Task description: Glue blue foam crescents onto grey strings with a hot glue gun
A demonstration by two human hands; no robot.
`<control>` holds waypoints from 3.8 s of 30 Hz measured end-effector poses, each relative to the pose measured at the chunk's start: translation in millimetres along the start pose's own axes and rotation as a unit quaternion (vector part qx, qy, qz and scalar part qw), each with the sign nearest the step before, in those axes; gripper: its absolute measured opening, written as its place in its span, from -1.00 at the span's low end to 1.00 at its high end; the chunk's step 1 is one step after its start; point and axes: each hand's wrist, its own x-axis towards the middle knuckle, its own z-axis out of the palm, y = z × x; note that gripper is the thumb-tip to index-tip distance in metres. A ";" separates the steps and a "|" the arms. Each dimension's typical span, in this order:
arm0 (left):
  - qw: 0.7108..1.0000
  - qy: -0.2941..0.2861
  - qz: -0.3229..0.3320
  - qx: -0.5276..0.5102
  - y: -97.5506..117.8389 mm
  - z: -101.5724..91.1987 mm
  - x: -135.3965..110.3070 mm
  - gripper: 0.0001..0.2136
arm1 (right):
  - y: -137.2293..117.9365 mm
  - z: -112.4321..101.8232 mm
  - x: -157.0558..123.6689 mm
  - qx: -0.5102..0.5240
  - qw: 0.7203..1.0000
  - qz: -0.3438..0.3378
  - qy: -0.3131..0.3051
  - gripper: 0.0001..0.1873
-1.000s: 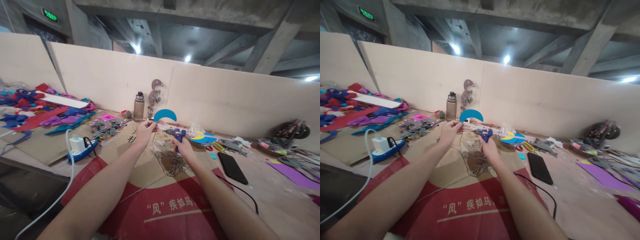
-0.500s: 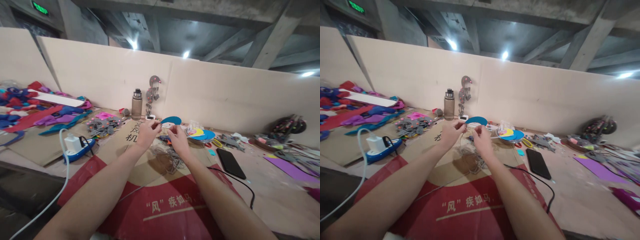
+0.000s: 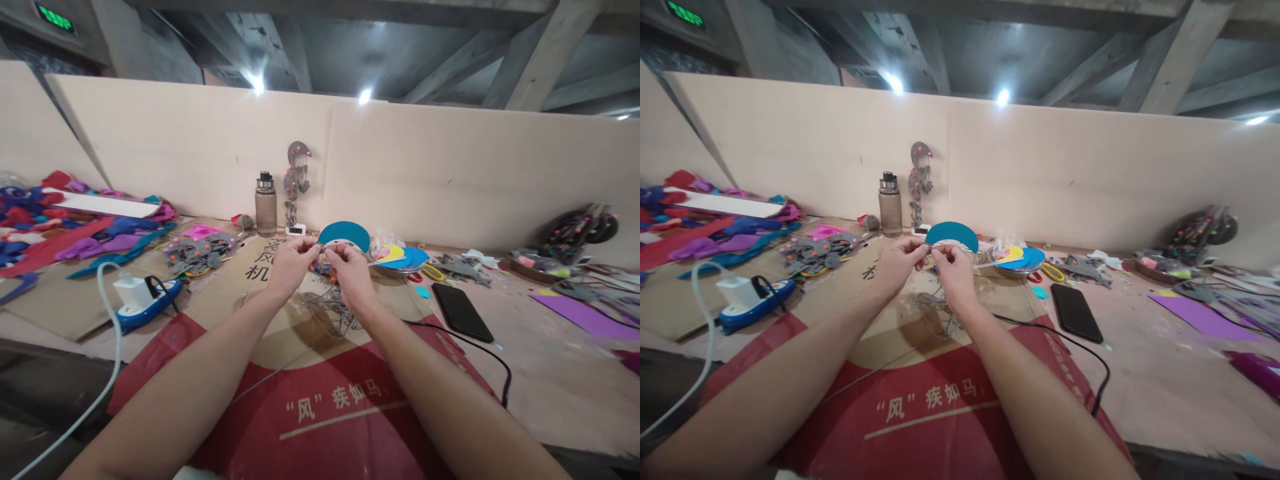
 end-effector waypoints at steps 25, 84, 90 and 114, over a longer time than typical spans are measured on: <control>0.959 -0.073 -0.130 -0.241 -0.4 8.5 -0.9 -0.84 | -1.6 -6.7 0.6 0.018 0.999 -0.029 0.035 -0.78; 0.951 0.067 -0.117 -0.279 -3.6 -5.7 10.7 -0.92 | 10.7 -71.8 31.9 -0.364 0.930 -0.039 0.020 -0.70; 0.968 0.070 -0.075 -0.228 -2.3 -5.0 9.1 -0.89 | 43.0 -62.6 25.7 -0.531 0.842 0.078 -0.062 -0.75; 0.977 0.087 -0.088 -0.176 -16.3 -12.6 16.9 -0.90 | -16.4 -30.0 -1.5 -0.195 0.972 -0.101 -0.083 -0.70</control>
